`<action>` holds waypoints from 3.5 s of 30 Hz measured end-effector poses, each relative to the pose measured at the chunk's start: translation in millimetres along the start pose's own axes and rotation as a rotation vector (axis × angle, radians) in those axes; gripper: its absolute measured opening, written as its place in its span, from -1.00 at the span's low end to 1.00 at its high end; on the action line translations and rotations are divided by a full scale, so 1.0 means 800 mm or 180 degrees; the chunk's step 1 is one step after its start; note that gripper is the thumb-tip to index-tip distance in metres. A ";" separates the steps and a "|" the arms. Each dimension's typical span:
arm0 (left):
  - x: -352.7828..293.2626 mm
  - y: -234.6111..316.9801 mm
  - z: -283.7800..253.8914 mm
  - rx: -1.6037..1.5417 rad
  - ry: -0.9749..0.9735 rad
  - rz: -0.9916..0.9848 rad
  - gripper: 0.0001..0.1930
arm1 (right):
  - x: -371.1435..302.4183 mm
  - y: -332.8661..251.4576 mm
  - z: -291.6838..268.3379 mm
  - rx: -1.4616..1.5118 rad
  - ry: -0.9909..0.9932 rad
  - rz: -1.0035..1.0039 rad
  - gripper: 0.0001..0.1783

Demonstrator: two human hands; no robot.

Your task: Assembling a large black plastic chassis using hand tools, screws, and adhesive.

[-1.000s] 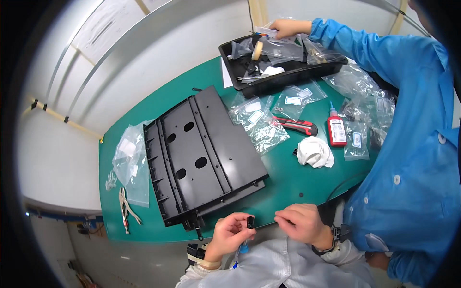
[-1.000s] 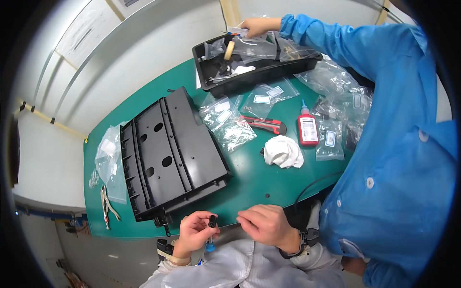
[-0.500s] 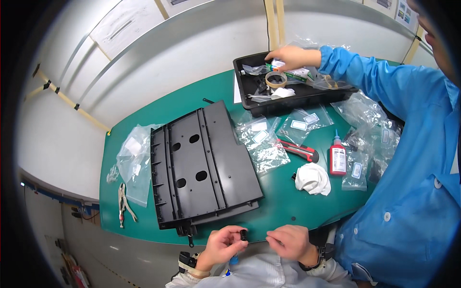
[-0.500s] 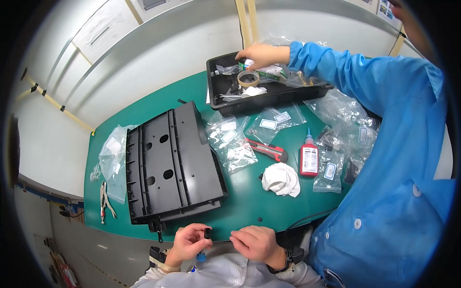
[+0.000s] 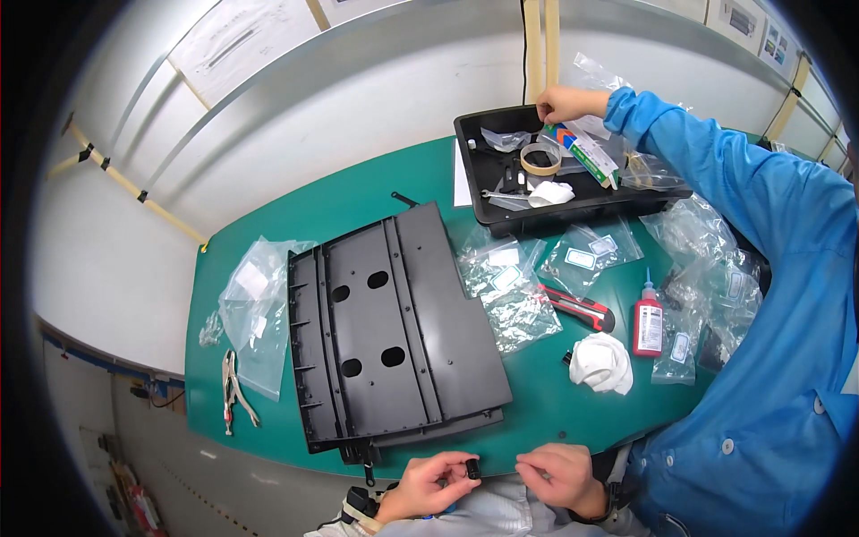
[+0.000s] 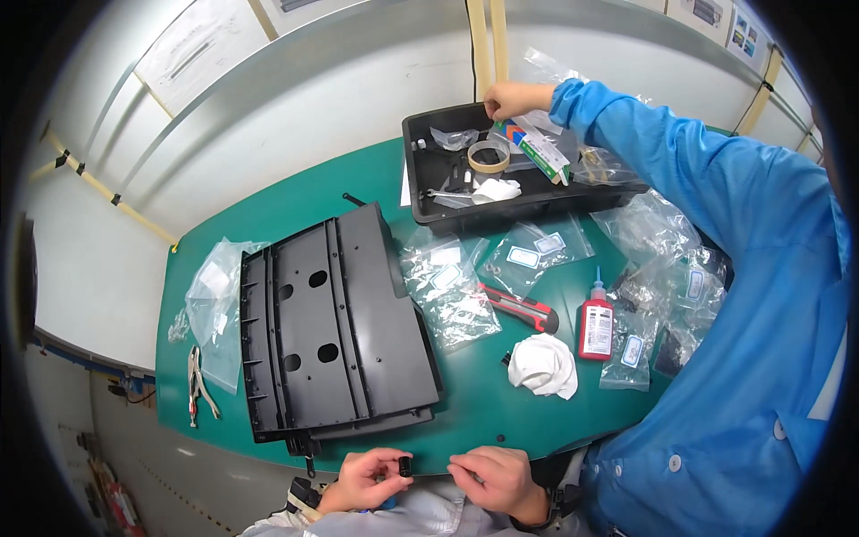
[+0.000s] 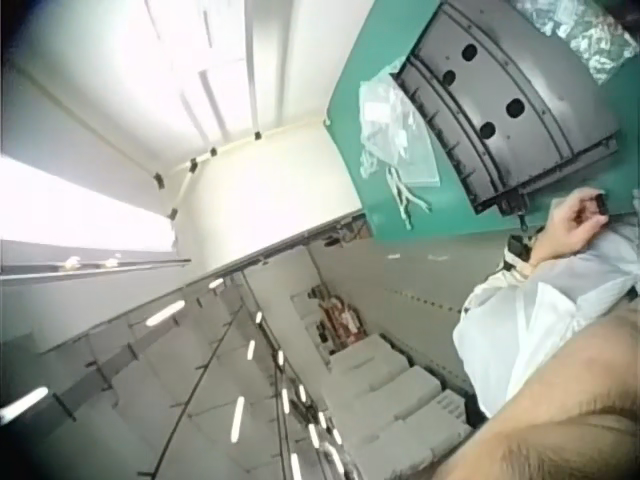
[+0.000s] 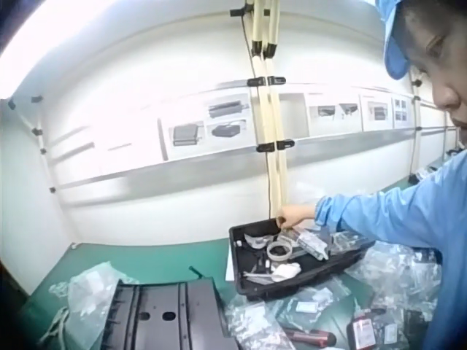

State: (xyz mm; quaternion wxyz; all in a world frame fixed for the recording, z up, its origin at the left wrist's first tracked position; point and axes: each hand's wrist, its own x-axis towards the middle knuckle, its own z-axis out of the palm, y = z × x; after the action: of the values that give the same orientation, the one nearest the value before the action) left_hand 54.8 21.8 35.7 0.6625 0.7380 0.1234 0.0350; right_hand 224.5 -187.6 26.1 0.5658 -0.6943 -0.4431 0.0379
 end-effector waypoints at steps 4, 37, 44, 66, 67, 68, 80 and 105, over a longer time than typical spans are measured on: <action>0.003 0.000 -0.004 -0.0021 -0.0049 0.0046 -0.59 | 0.002 -0.004 0.002 -0.0101 -0.0052 0.0187 -0.87; 0.008 0.000 -0.015 0.0096 -0.0347 0.0299 -0.54 | 0.009 -0.009 0.005 -0.0157 -0.0061 0.0423 -0.85; 0.004 0.001 -0.014 0.0240 -0.0312 0.0347 -0.55 | 0.010 -0.014 0.004 -0.0333 -0.0107 0.0386 -0.90; -0.006 -0.011 0.005 -0.1028 0.0261 0.0191 -0.66 | -0.012 -0.070 0.054 0.0060 -0.0652 0.0389 -0.74; -0.009 -0.012 0.013 -0.1262 0.0352 0.0237 -0.66 | -0.018 -0.072 0.057 0.0037 -0.0605 0.0424 -0.74; -0.011 -0.015 0.018 -0.1262 0.0319 0.0242 -0.66 | -0.021 -0.076 0.060 0.0194 -0.0772 0.0566 -0.65; -0.052 -0.026 0.006 -0.1301 0.1011 0.0470 -0.65 | -0.034 -0.086 0.086 0.1000 -0.1124 0.0658 -0.78; -0.109 -0.049 -0.092 -0.1411 0.1448 -0.0516 -0.72 | -0.052 -0.057 0.077 0.1554 -0.0940 0.1170 -0.68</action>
State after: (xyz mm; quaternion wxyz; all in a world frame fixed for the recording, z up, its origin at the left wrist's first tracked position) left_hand -50.9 76.8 15.7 0.7631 0.5369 0.3160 0.1722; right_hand 138.9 -170.2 23.1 0.6287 -0.5937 -0.3656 0.3444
